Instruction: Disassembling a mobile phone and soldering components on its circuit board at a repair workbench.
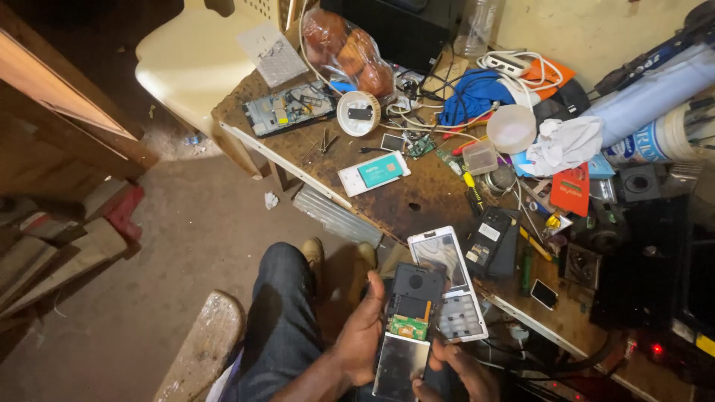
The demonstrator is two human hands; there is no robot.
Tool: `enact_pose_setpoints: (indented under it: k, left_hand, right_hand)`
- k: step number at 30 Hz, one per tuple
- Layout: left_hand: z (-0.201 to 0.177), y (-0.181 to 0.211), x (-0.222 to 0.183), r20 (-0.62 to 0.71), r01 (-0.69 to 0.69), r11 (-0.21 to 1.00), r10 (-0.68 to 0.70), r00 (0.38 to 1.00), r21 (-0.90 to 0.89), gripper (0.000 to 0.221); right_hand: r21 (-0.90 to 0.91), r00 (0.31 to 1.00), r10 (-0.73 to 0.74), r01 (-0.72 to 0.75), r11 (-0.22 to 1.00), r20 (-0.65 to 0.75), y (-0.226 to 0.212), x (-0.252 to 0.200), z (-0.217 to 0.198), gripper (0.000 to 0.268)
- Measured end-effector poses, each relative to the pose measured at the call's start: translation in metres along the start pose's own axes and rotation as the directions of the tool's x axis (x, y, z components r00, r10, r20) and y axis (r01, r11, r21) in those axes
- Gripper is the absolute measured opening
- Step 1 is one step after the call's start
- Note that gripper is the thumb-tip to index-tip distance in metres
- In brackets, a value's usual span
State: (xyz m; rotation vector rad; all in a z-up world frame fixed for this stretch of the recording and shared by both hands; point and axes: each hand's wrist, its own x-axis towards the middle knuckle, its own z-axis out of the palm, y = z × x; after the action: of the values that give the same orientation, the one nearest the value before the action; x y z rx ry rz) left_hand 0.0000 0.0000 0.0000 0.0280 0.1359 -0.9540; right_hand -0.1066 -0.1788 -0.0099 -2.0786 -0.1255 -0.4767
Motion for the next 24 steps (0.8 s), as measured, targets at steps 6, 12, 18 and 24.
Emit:
enact_pose_setpoints:
  k: [6, 12, 18, 24]
  left_hand:
    - [-0.007, -0.002, 0.000, 0.011, 0.013, 0.998, -0.014, 1.000, 0.056, 0.115]
    - [0.002, -0.002, 0.000, 0.045, -0.008, 0.998, 0.005, 0.999, 0.068, 0.114]
    - [0.012, 0.000, -0.001, -0.016, -0.018, 0.996, 0.020, 1.000, 0.090, 0.112]
    - [0.005, 0.000, -0.001, -0.009, -0.001, 0.991, 0.003, 1.000, 0.136, 0.115]
  right_hand:
    - [0.440, 0.855, 0.464, -0.518, 0.734, 0.232, 0.020, -0.027, -0.022, 0.061]
    - [0.034, 0.990, 0.130, -0.132, 0.991, 0.061, 0.000, -0.009, -0.009, 0.080]
    - [0.094, 0.970, 0.232, -0.238, 0.967, 0.073, 0.006, -0.020, -0.010, 0.074]
    - [0.470, 0.840, 0.516, -0.529, 0.707, 0.168, 0.036, -0.027, -0.018, 0.043]
